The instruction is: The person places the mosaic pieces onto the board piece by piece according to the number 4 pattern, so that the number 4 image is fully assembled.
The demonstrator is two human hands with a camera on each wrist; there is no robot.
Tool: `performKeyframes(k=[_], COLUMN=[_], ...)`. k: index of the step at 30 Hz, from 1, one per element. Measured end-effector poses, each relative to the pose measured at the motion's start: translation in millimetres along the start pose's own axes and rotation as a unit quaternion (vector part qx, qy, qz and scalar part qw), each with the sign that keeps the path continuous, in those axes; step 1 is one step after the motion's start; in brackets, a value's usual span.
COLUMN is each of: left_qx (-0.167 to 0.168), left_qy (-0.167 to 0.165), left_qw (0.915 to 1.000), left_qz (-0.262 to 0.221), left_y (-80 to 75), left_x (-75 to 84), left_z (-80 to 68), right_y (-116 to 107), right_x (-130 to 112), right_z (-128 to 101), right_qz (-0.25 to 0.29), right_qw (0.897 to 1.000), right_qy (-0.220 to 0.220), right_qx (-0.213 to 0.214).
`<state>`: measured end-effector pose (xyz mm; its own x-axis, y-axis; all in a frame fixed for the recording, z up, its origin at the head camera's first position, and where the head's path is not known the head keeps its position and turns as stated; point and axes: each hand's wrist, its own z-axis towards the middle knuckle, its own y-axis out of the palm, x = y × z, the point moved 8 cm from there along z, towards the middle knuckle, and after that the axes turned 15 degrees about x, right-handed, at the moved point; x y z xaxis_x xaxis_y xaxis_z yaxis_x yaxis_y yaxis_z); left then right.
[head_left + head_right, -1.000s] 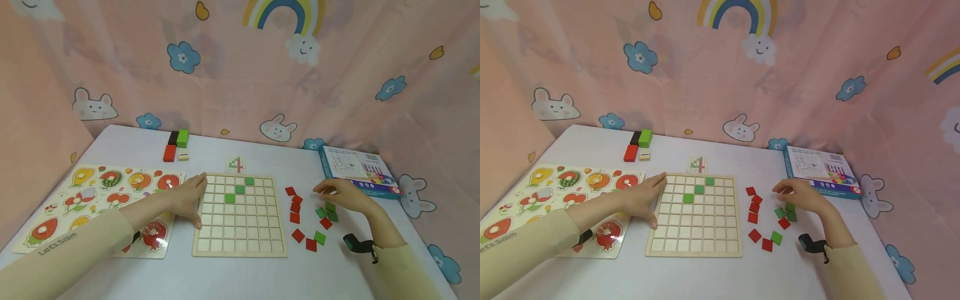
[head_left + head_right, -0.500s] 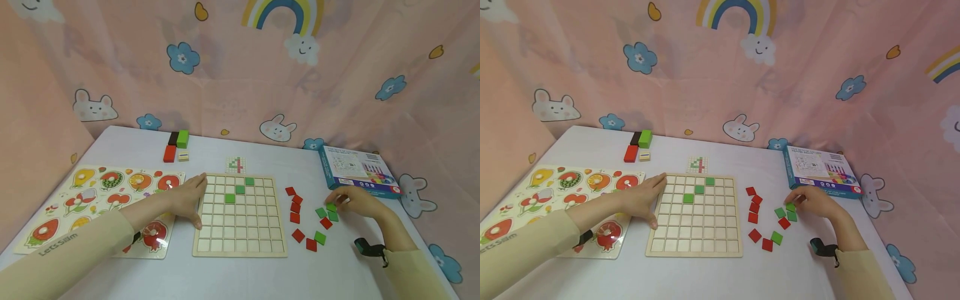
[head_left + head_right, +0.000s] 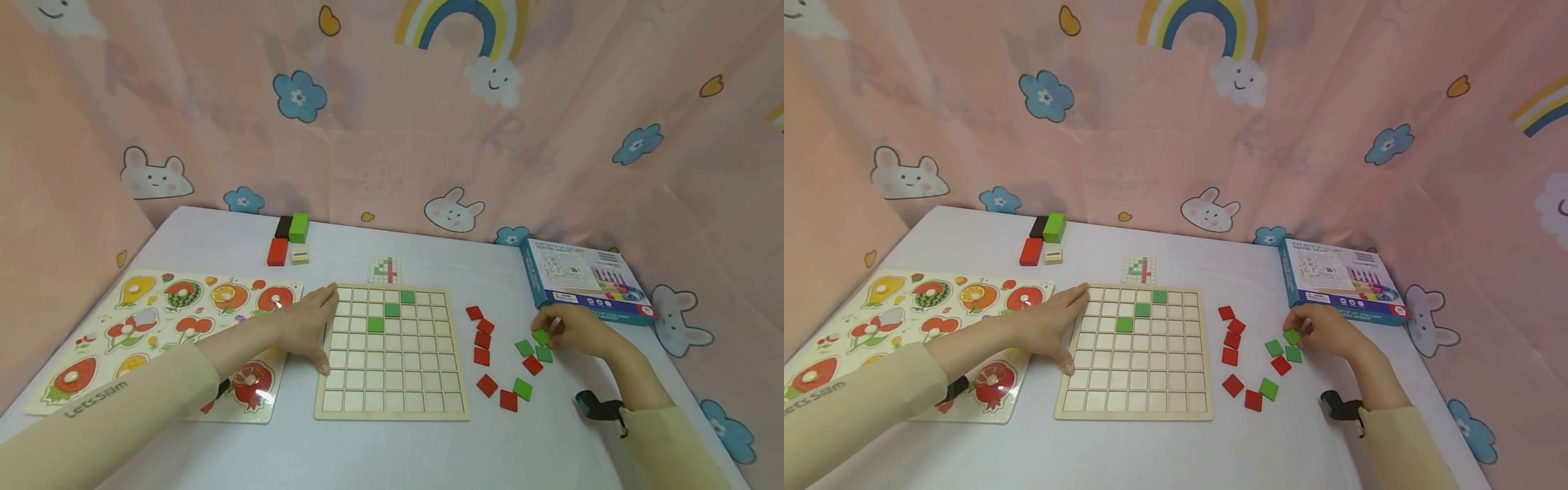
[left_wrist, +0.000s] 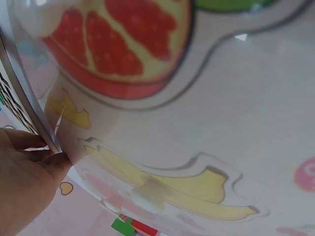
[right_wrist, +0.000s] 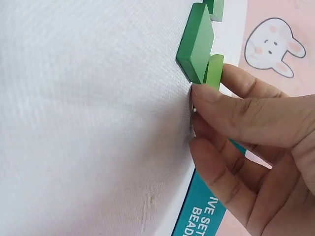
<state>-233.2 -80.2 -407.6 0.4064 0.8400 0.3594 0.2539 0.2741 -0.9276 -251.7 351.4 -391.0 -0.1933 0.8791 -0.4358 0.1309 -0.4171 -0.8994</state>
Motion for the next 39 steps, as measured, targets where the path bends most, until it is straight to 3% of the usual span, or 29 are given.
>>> performKeyframes(k=[12, 16, 23, 39], left_qx=[-0.002, -0.005, -0.007, -0.003], left_qy=[-0.002, -0.002, 0.001, 0.002], left_qw=[1.0000, 1.0000, 0.9999, 1.0000], left_qz=[0.003, 0.005, 0.008, 0.007], left_y=[0.8, 1.7, 1.5, 0.7], left_x=[-0.3, -0.6, -0.6, 0.0], left_z=[0.0, 0.0, 0.4, 0.3], right_y=[-5, -5, 10, 73], right_x=[-5, -21, -69, -208], right_z=[1, 7, 28, 64], right_qz=[-0.004, 0.040, 0.126, 0.157], right_qw=[1.000, 0.999, 0.991, 0.977], right_qy=[0.012, 0.003, -0.032, -0.141], right_qx=[0.008, 0.006, 0.027, 0.007])
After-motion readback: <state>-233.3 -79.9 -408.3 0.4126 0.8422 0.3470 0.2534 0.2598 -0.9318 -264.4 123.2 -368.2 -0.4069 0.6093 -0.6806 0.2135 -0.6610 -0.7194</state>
